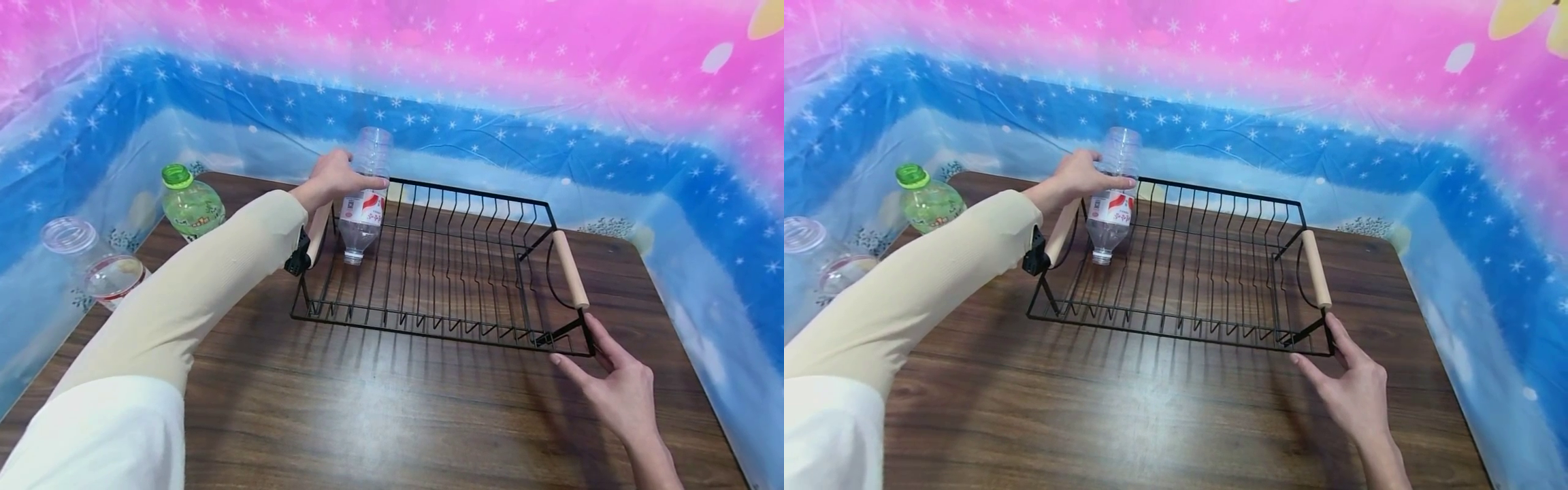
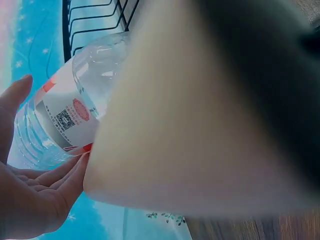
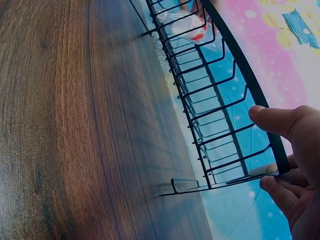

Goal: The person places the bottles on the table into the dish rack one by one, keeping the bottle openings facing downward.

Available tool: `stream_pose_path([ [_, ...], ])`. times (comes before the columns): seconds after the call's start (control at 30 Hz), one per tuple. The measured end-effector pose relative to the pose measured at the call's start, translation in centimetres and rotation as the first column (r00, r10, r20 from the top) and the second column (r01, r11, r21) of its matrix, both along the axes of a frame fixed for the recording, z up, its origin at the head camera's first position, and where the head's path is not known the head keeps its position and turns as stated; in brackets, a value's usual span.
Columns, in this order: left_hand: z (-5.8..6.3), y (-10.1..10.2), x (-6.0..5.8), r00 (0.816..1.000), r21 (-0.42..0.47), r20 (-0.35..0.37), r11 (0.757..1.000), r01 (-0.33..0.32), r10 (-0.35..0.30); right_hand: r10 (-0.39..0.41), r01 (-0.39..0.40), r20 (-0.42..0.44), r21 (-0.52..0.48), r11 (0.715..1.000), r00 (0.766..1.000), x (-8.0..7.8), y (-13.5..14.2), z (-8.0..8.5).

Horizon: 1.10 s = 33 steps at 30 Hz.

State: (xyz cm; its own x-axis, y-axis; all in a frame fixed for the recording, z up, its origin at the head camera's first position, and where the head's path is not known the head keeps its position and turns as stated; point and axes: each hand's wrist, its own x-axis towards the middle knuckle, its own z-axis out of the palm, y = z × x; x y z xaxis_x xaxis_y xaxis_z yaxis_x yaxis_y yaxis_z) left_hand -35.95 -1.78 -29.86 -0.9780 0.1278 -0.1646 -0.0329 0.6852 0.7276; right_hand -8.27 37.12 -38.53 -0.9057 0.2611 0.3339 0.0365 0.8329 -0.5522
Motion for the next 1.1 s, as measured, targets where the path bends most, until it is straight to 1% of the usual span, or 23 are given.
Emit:
stream_pose_path([
  [0.23,0.5,-0.2,0.4,0.999,-0.038,-0.031,0.999,0.018,-0.019,0.012,-0.012,-0.01,0.009,1.0,1.0,0.0,0.0,0.2],
  [0.57,0.9,-0.6,0.8,0.999,-0.048,-0.038,0.999,0.008,-0.01,0.039,-0.039,-0.02,0.025,0.999,0.999,0.2,-0.2,0.3],
  [0.73,1.6,-0.7,0.9,0.999,-0.058,-0.039,0.998,0.004,-0.006,0.039,-0.039,-0.025,0.03,0.999,0.999,0.2,-0.2,0.3],
  [0.93,2.5,-1.1,1.1,0.999,-0.103,-0.035,0.995,-0.001,-0.003,0.03,-0.03,-0.006,0.029,0.999,1.0,0.3,-0.2,0.2],
  [1.1,2.9,-1.8,1.5,0.999,-0.13,-0.045,0.991,-0.004,-0.002,0.031,-0.031,0.004,0.017,0.999,1.0,0.3,-0.3,0.3],
])
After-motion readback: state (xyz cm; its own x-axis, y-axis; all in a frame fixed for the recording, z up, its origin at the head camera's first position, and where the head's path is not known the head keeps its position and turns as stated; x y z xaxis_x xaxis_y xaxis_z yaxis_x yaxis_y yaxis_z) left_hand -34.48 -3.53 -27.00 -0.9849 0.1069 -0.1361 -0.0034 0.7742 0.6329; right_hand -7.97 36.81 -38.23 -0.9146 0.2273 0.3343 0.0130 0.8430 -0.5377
